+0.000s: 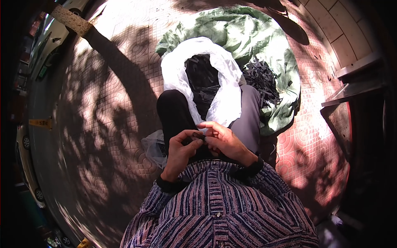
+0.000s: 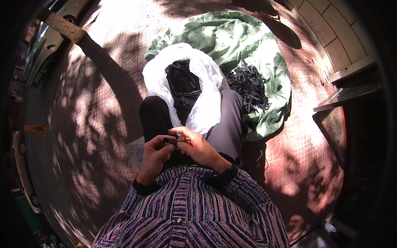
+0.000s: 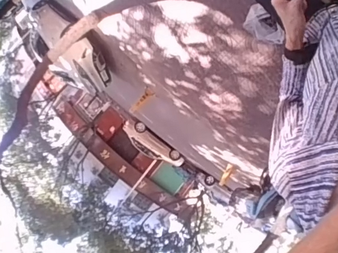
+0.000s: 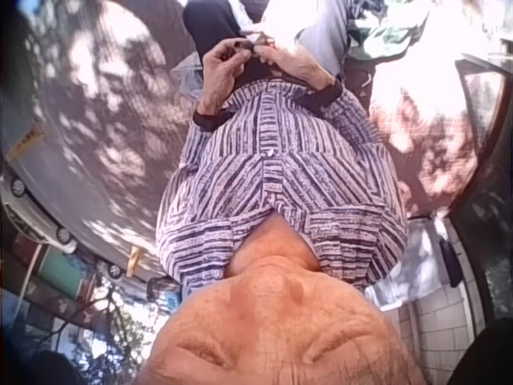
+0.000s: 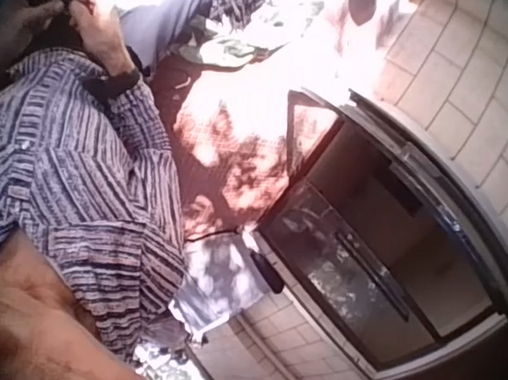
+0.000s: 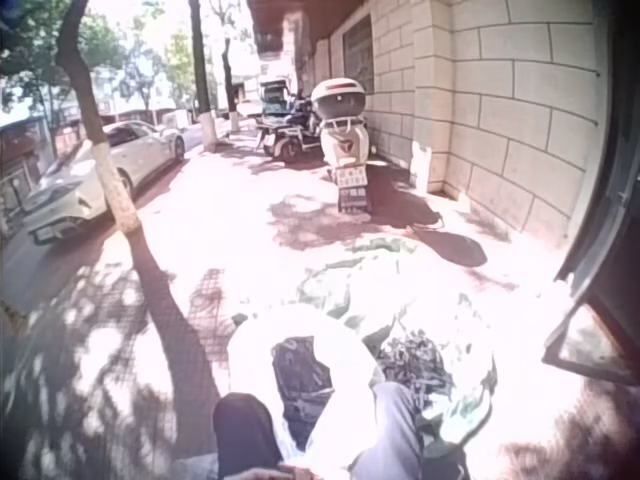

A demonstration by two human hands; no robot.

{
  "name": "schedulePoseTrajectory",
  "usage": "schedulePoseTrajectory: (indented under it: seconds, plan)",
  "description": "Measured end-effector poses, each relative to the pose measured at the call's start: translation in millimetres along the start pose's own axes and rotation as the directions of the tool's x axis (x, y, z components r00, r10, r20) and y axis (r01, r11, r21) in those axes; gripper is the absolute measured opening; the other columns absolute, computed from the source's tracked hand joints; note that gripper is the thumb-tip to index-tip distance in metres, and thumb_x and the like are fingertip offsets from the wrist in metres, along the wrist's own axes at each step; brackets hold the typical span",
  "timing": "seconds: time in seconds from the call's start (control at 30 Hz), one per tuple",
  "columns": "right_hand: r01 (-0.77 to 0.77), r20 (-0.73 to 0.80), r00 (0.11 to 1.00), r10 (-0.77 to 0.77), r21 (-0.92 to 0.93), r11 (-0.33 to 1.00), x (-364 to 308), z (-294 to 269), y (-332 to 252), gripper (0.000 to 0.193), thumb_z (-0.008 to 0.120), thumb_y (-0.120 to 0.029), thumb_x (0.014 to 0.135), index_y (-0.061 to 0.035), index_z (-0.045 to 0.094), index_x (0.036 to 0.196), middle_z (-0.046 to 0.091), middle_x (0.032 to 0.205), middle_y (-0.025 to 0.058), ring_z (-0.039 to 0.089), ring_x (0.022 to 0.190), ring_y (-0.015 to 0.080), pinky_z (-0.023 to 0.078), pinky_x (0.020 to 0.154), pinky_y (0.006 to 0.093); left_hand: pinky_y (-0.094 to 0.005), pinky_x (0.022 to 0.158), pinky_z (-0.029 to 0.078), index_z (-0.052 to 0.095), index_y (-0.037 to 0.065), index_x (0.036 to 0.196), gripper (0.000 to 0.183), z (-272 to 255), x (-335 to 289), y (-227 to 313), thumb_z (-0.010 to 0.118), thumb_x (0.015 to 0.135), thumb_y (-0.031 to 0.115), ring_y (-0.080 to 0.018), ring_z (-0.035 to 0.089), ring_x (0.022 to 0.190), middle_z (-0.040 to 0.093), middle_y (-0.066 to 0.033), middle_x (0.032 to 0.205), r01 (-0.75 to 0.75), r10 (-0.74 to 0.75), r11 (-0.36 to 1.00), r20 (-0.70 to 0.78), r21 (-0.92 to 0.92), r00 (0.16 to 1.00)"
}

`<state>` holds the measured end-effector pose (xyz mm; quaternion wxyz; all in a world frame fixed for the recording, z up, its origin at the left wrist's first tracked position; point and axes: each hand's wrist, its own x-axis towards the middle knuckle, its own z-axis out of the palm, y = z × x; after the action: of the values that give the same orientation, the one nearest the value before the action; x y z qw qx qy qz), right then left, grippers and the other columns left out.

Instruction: The person is sorting and bundling black shoelaces or elastic straps into small groups.

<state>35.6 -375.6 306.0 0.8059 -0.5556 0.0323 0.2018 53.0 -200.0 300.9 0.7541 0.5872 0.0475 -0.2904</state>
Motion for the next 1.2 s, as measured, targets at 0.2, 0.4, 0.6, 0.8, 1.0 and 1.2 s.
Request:
schedulePoseTrajectory:
  seconds: [0.2,0.4,0.6,0.8,1.0,1.2]
  plan:
    - [-0.194,0.042,0.98,0.193,0.031,0.98,1,0,-8,0.024,0.055,-0.021,0.089,-0.0021,0.056,0.103,0.05,0.074,-0.003,0.044,0.061,0.0019,0.036,0.053,0.015,-0.0155,0.051,0.037,0.061,0.0,0.093,0.018,-3,3,-3,0.068,0.077,0.006,-0.0011,0.048,0.06,0.057,0.0024,0.075,-0.003,0.002,0.997,0.011,0.076,1.0]
    - [-0.248,0.092,0.969,0.23,0.345,0.905,3,-3,3,0.021,0.057,-0.025,0.088,-0.0041,0.055,0.087,0.053,0.073,-0.0021,0.048,0.058,0.0024,0.037,0.05,0.0145,-0.016,0.054,0.039,0.059,0.001,0.088,0.014,2,4,-16,0.064,0.076,-0.001,-0.0029,0.049,0.062,0.055,0.0022,0.073,-0.199,0.196,0.97,0.032,0.141,0.98]
    - [-0.184,0.017,0.982,0.19,0.341,0.922,1,-8,9,0.025,0.063,-0.017,0.082,-0.0045,0.044,0.092,0.051,0.072,0.0005,0.05,0.055,0.006,0.037,0.048,0.0158,-0.0178,0.064,0.04,0.063,-0.001,0.089,0.015,2,7,-20,0.066,0.074,-0.002,-0.0041,0.051,0.07,0.058,0.0011,0.076,-0.22,0.217,0.975,0.068,0.032,0.974]
    - [-0.169,0.0,0.984,0.178,0.313,0.935,0,-8,4,0.03,0.065,-0.015,0.081,-0.0048,0.04,0.093,0.049,0.071,0.0008,0.05,0.054,0.0061,0.037,0.046,0.0158,-0.0179,0.064,0.04,0.064,-0.001,0.088,0.015,5,5,-15,0.066,0.073,-0.003,-0.0044,0.051,0.07,0.057,0.0012,0.075,-0.189,0.186,0.981,0.079,0.035,0.979]
    - [-0.289,0.079,0.956,0.282,0.097,0.952,-5,-11,0,0.03,0.064,-0.029,0.083,-0.0027,0.05,0.091,0.051,0.07,-0.0004,0.047,0.055,0.005,0.037,0.049,0.0178,-0.0205,0.063,0.04,0.064,-0.002,0.086,0.016,-1,4,-13,0.067,0.071,-0.004,-0.0074,0.049,0.069,0.054,-0.0004,0.075,-0.221,0.185,0.952,0.178,0.21,0.967]
    - [-0.298,0.172,0.943,0.286,0.043,0.954,-10,-13,-1,0.034,0.055,-0.036,0.088,-0.0051,0.056,0.073,0.049,0.062,-0.0029,0.042,0.053,0.0036,0.032,0.048,0.0182,-0.0198,0.064,0.039,0.065,-0.001,0.088,0.019,8,0,-4,0.069,0.07,0.0,-0.0055,0.047,0.069,0.051,0.0012,0.073,-0.247,0.199,0.917,0.179,0.313,0.964]
